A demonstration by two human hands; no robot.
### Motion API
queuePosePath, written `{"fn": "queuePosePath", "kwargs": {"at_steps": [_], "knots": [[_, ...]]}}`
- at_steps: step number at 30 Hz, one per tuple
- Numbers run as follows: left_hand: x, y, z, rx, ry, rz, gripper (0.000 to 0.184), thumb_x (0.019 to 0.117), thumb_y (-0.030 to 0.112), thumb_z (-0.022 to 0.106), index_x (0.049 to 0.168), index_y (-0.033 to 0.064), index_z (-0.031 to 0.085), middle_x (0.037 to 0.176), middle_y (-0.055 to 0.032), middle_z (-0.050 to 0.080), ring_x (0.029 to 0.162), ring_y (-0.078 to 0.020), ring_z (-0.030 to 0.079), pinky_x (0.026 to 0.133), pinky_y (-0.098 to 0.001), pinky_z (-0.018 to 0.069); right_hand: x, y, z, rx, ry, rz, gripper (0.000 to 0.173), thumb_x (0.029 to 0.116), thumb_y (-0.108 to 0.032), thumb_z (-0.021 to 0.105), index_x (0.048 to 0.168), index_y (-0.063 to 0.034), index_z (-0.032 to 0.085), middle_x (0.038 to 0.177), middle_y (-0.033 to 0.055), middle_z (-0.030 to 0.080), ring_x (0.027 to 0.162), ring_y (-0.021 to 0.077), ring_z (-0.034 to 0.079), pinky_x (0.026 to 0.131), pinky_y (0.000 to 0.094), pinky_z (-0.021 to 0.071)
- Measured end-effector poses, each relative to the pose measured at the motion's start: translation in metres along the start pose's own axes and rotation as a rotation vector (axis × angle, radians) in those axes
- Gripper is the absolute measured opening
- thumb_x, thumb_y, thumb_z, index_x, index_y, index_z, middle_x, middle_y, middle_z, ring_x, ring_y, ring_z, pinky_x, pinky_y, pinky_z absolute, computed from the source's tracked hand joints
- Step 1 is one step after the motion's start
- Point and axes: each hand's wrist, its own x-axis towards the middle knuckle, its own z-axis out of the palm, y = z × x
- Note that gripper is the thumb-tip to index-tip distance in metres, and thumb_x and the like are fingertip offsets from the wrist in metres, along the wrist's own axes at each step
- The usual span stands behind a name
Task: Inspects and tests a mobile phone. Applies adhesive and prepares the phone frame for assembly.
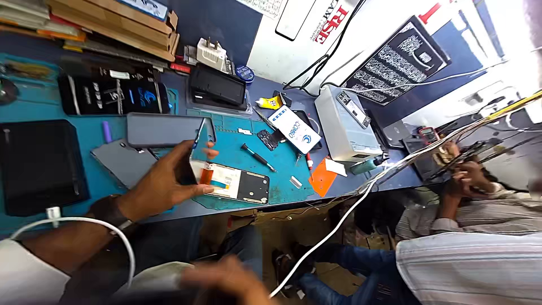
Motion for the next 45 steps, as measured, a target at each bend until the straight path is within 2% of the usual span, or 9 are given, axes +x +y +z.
{"fn": "queuePosePath", "kwargs": {"at_steps": [2, 5, 7, 10, 13, 17, 24, 36, 45], "knots": [[-0.001, -0.008, -0.004, -0.064, -0.023, 0.026, 0.068, 0.0854, 0.014, 0.078, 0.145, 0.0057, 0.046, 0.137, -0.0077, 0.061, 0.117, -0.0175, 0.065, 0.096, -0.0328, 0.0581, -0.006, 0.026, -0.014, 0.167, 0.159, 0.073, 0.096, 0.0685, -0.033, 0.094, 0.142, 0.0047, 0.046, 0.139, 0.0074, 0.06, 0.124, 0.0085, 0.06, 0.104, 0.0305, 0.0533], [-0.002, 0.002, -0.003, -0.027, -0.031, -0.013, 0.078, 0.0785, 0.012, 0.083, 0.146, 0.0086, 0.045, 0.138, -0.0052, 0.06, 0.119, -0.0173, 0.064, 0.098, -0.033, 0.0588, -0.011, 0.062, -0.032, 0.501, 0.293, 0.139, 0.088, 0.0709, -0.019, 0.093, 0.14, -0.0026, 0.042, 0.121, 0.0093, 0.065, 0.083, 0.0109, 0.068, 0.071, 0.0316, 0.061], [-0.003, 0.002, -0.003, -0.006, -0.022, -0.022, 0.085, 0.0759, 0.017, 0.087, 0.148, 0.0091, 0.044, 0.139, -0.0049, 0.061, 0.119, -0.0199, 0.065, 0.098, -0.0344, 0.0595, -0.01, 0.072, -0.04, 0.678, 0.306, 0.145, 0.079, 0.0732, -0.011, 0.09, 0.136, -0.006, 0.043, 0.112, 0.0129, 0.064, 0.073, 0.0166, 0.066, 0.062, 0.0341, 0.0598], [-0.005, -0.005, -0.006, -0.034, -0.022, -0.029, 0.087, 0.0768, 0.017, 0.086, 0.151, 0.0112, 0.041, 0.142, -0.0074, 0.06, 0.121, -0.0271, 0.065, 0.096, -0.0401, 0.061, -0.006, 0.075, -0.049, 0.856, 0.261, 0.078, 0.07, 0.0786, -0.001, 0.082, 0.135, -0.0122, 0.042, 0.117, 0.0167, 0.065, 0.086, 0.0266, 0.073, 0.064, 0.0373, 0.0636], [-0.005, -0.008, -0.006, -0.066, -0.024, -0.026, 0.087, 0.0776, 0.015, 0.086, 0.151, 0.0117, 0.04, 0.143, -0.0095, 0.059, 0.124, -0.0298, 0.063, 0.097, -0.0412, 0.0603, -0.003, 0.076, -0.057, 0.936, 0.215, 0.042, 0.066, 0.0911, -0.01, 0.074, 0.148, -0.0187, 0.04, 0.136, 0.0222, 0.059, 0.111, 0.0392, 0.069, 0.067, 0.0428, 0.065], [-0.006, -0.008, -0.005, -0.085, -0.032, -0.014, 0.086, 0.0773, 0.011, 0.085, 0.151, 0.0112, 0.041, 0.144, -0.0105, 0.058, 0.125, -0.0303, 0.062, 0.097, -0.0411, 0.0603, -0.001, 0.072, -0.058, 0.915, 0.328, 0.044, 0.055, 0.0965, -0.006, 0.064, 0.147, -0.0158, 0.043, 0.133, 0.0315, 0.059, 0.119, 0.05, 0.063, 0.075, 0.0567, 0.0633], [-0.007, -0.01, -0.005, -0.114, -0.025, -0.029, 0.086, 0.0773, 0.009, 0.084, 0.151, 0.0108, 0.041, 0.143, -0.0115, 0.059, 0.125, -0.0318, 0.062, 0.097, -0.0414, 0.0602, -0.001, 0.068, -0.053, 0.596, 0.609, 0.049, 0.044, 0.0967, 0.0, 0.062, 0.138, 0.0002, 0.048, 0.118, 0.0318, 0.066, 0.099, 0.042, 0.074, 0.063, 0.0496, 0.066], [-0.009, -0.014, -0.006, -0.109, -0.011, -0.03, 0.084, 0.0773, 0.015, 0.086, 0.15, 0.0088, 0.043, 0.143, -0.0128, 0.06, 0.125, -0.033, 0.062, 0.099, -0.0412, 0.0594, -0.009, 0.073, -0.063, 0.76, 0.482, -0.085, 0.051, 0.0973, -0.008, 0.066, 0.144, -0.0094, 0.045, 0.129, 0.0324, 0.06, 0.112, 0.0467, 0.068, 0.073, 0.0542, 0.0646], [-0.008, -0.013, -0.006, -0.101, -0.025, -0.029, 0.084, 0.0784, 0.017, 0.085, 0.151, 0.009, 0.042, 0.143, -0.0122, 0.059, 0.125, -0.032, 0.062, 0.099, -0.0405, 0.0592, -0.015, 0.073, -0.066, 0.752, 0.462, -0.071, 0.06, 0.0903, 0.007, 0.063, 0.145, -0.0099, 0.044, 0.132, 0.0293, 0.059, 0.114, 0.0448, 0.067, 0.082, 0.0578, 0.0623]]}}
